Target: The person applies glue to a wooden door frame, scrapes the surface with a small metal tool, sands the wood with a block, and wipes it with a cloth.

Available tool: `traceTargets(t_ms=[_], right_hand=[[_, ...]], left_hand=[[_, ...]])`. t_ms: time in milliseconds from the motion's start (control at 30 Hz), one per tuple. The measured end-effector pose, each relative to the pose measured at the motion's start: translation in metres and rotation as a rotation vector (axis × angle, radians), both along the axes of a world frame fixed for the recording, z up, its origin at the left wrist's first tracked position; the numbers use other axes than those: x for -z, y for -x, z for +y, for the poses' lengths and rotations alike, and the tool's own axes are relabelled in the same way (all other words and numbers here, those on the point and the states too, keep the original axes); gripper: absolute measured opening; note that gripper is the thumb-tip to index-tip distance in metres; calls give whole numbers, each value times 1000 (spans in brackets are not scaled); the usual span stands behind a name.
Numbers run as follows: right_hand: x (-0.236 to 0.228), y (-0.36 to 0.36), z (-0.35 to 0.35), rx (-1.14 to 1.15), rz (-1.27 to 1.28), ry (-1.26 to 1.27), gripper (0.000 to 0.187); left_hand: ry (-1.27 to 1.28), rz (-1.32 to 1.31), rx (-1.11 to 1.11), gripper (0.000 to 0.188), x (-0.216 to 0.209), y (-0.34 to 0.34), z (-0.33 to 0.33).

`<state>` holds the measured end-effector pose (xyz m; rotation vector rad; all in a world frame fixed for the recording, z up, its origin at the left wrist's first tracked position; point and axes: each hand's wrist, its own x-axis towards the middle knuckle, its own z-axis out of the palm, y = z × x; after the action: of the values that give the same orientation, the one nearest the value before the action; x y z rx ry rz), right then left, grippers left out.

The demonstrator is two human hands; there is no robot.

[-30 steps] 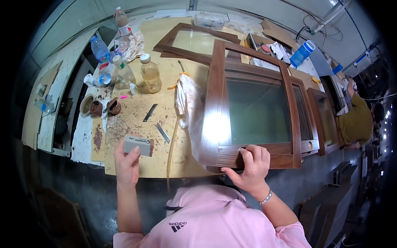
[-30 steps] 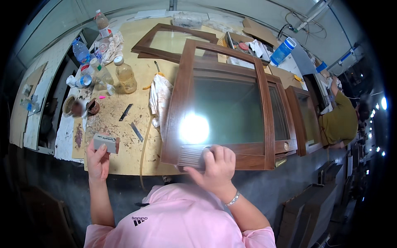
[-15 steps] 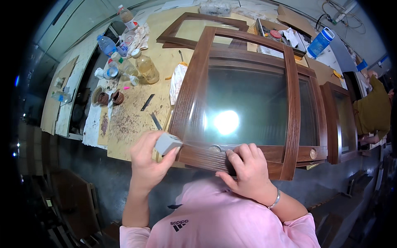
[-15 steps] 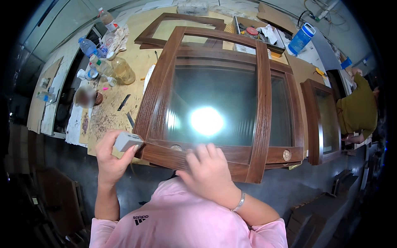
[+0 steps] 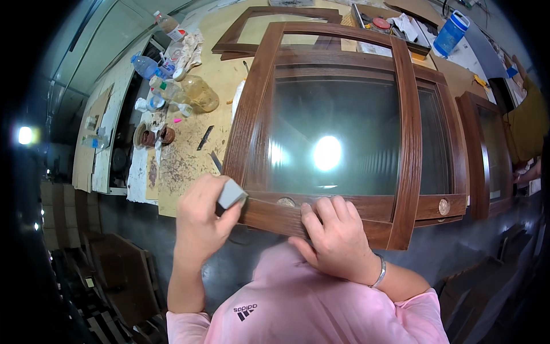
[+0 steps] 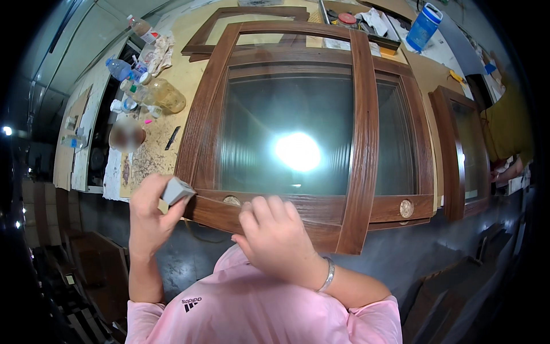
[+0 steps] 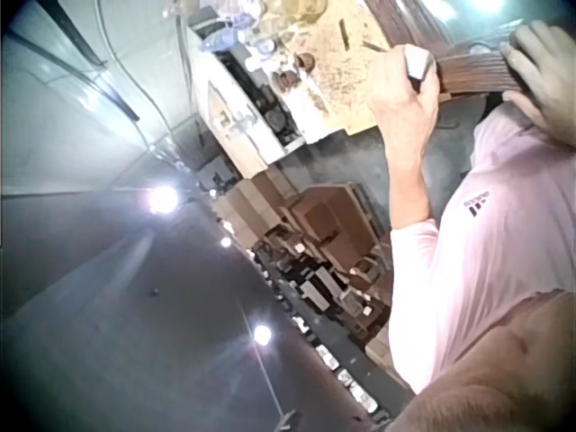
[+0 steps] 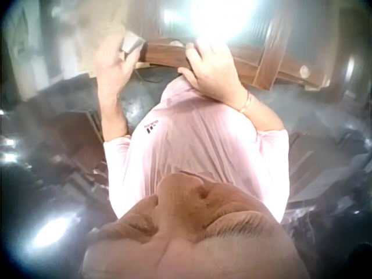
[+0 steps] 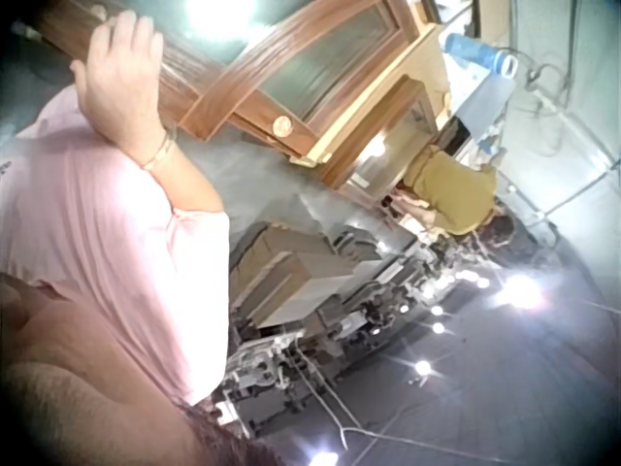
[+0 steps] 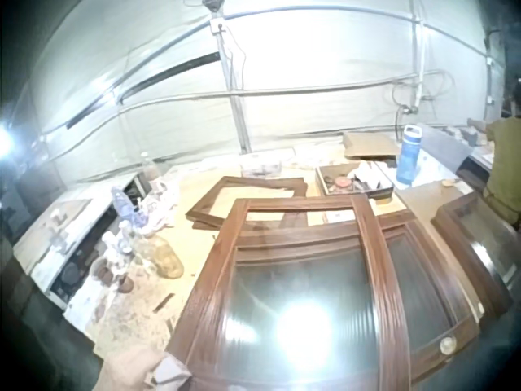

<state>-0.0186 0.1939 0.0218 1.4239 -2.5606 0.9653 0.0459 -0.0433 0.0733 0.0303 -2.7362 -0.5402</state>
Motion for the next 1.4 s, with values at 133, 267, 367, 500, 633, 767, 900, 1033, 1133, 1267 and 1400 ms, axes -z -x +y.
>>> traceTargets(t_ms=[133, 267, 367, 500, 633, 767, 900, 1033, 1133, 1267, 1400], right_hand=[[0, -1, 0, 5, -7, -4, 55], [-1, 0, 1, 8, -16, -3, 55], [0, -1, 1, 15, -8, -1, 51], [-4, -2, -1, 16, -3, -14, 42], [-2, 1, -1, 27, 10, -28, 43], [-1, -2, 0, 5, -22, -1, 55], [1, -1, 0, 12, -6, 2, 56], [0, -1, 0, 15, -15, 1, 56], [1, 0, 0, 14, -12, 12, 56], [0, -1, 1, 14, -13, 13, 56], [0, 0, 0, 17, -18, 16, 56]], left_hand=[[-12, -25, 12, 25, -5, -2, -8], [-59, -92, 47, 25, -9, 2, -7], [-76, -121, 48, 26, -14, -1, -12], [-47, -43, 107, 25, -9, 7, -7], [9, -223, 98, 29, -23, 3, -14], [62, -141, 170, 36, -21, 9, -9], [76, -259, 241, 38, -32, 16, -15], [86, -276, 319, 38, -32, 25, -16], [84, -384, 372, 37, -39, 34, -22], [50, -374, 411, 36, -42, 40, -29], [85, -499, 457, 35, -45, 47, -29]])
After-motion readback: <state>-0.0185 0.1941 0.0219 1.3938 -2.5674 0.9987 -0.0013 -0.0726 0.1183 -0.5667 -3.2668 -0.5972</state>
